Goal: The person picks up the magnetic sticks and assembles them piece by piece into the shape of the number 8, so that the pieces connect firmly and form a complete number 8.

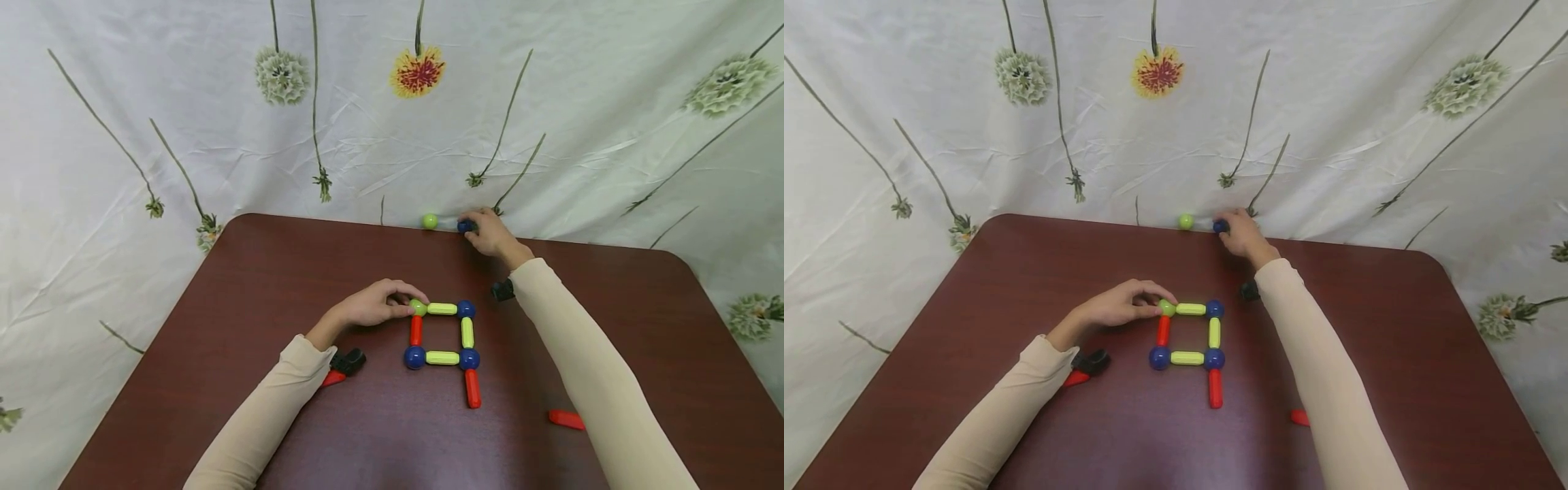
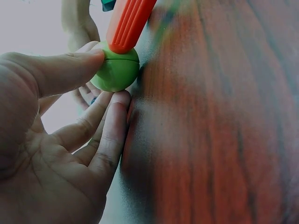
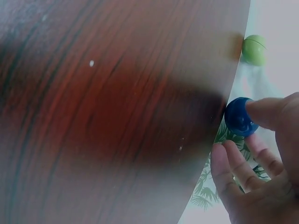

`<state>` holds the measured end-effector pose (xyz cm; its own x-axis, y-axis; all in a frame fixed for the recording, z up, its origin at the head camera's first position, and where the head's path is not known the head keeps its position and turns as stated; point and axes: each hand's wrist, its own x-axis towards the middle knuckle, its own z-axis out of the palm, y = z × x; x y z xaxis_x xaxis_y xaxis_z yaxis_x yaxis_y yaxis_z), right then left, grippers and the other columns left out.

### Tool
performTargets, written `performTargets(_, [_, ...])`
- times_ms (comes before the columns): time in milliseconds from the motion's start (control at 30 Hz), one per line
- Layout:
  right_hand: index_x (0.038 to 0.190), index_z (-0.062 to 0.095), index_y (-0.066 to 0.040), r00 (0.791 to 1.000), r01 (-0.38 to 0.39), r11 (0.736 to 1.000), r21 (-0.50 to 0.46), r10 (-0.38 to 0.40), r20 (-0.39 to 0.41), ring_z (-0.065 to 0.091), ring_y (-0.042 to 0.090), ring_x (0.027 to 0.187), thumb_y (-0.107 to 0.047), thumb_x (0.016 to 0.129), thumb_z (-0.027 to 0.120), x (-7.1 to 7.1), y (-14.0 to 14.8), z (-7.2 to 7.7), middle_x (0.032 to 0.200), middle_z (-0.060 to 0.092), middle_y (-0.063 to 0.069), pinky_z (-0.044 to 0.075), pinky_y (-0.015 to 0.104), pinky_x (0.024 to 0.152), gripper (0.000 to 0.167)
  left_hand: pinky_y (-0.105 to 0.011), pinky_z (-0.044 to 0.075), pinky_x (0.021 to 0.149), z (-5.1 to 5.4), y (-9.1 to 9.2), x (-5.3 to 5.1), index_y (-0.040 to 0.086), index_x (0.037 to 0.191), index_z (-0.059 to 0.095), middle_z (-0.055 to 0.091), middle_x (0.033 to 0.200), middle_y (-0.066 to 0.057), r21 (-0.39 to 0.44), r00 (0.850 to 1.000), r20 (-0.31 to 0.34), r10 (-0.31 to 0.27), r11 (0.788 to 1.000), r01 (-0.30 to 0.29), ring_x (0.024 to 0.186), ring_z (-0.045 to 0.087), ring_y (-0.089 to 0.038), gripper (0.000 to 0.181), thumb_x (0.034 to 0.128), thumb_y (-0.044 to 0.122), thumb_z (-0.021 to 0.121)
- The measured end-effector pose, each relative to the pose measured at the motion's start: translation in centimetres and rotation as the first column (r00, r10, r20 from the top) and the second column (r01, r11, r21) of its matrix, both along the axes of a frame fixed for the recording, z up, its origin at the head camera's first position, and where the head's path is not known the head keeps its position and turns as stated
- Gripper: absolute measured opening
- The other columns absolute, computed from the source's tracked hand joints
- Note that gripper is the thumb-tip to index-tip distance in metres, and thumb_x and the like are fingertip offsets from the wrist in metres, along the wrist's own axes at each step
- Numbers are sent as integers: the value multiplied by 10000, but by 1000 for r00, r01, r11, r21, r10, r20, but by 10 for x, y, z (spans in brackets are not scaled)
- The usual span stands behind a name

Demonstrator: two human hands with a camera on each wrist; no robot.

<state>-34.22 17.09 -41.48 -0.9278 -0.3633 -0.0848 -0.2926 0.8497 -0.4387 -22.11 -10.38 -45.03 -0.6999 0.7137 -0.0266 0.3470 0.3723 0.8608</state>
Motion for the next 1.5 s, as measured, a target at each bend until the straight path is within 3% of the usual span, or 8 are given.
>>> performTargets(433, [1343, 570, -16, 999, -28, 999, 42, 29, -33, 438, 443, 1334, -71, 1005, 577, 4, 9, -2, 1404, 506, 265, 376, 550, 1097, 343, -250, 520, 828, 1, 6, -1, 125, 1240, 694, 677, 1182, -42, -6, 1000, 4, 1, 1000, -1, 959, 594, -137, 262, 987, 94, 632])
performTargets(733, [1284, 605, 0, 992, -105, 994, 20, 106, -63, 508, 445, 1269, -73, 979, 625, 14, 19, -7, 1356, 561, 271, 401, 556, 1068, 314, -260, 521, 853, -1, 4, -2, 137, 1238, 697, 674, 1199, -36, -13, 1000, -6, 7, 1000, -7, 989, 598, -138, 259, 988, 106, 636])
performTargets(967, [1246, 610, -28, 990, -137, 990, -20, 136, -44, 529, 385, 1147, -100, 969, 657, 38, 26, -8, 1242, 567, 232, 448, 529, 959, 291, -264, 524, 877, 0, 3, -1, 137, 1240, 695, 673, 1205, -38, -15, 1000, -3, 10, 1000, -10, 1008, 601, -145, 262, 986, 106, 639])
performTargets(1367, [1219, 617, -61, 973, -205, 975, -86, 195, -120, 547, 282, 948, -125, 943, 705, 85, 44, -7, 1149, 595, 153, 463, 432, 820, 297, -278, 528, 885, 0, 0, 1, 122, 1238, 694, 671, 1217, -49, -2, 1000, -14, 4, 1000, -4, 1010, 604, -153, 256, 990, 102, 632])
performTargets(1500, [1206, 625, -64, 964, -237, 964, -125, 216, -157, 563, 253, 939, -115, 922, 729, 101, 48, -6, 1151, 633, 120, 475, 422, 829, 307, -279, 527, 877, 0, 0, 1, 110, 1243, 689, 673, 1213, -58, 7, 1000, -13, 1, 1000, -1, 998, 602, -153, 261, 989, 99, 631])
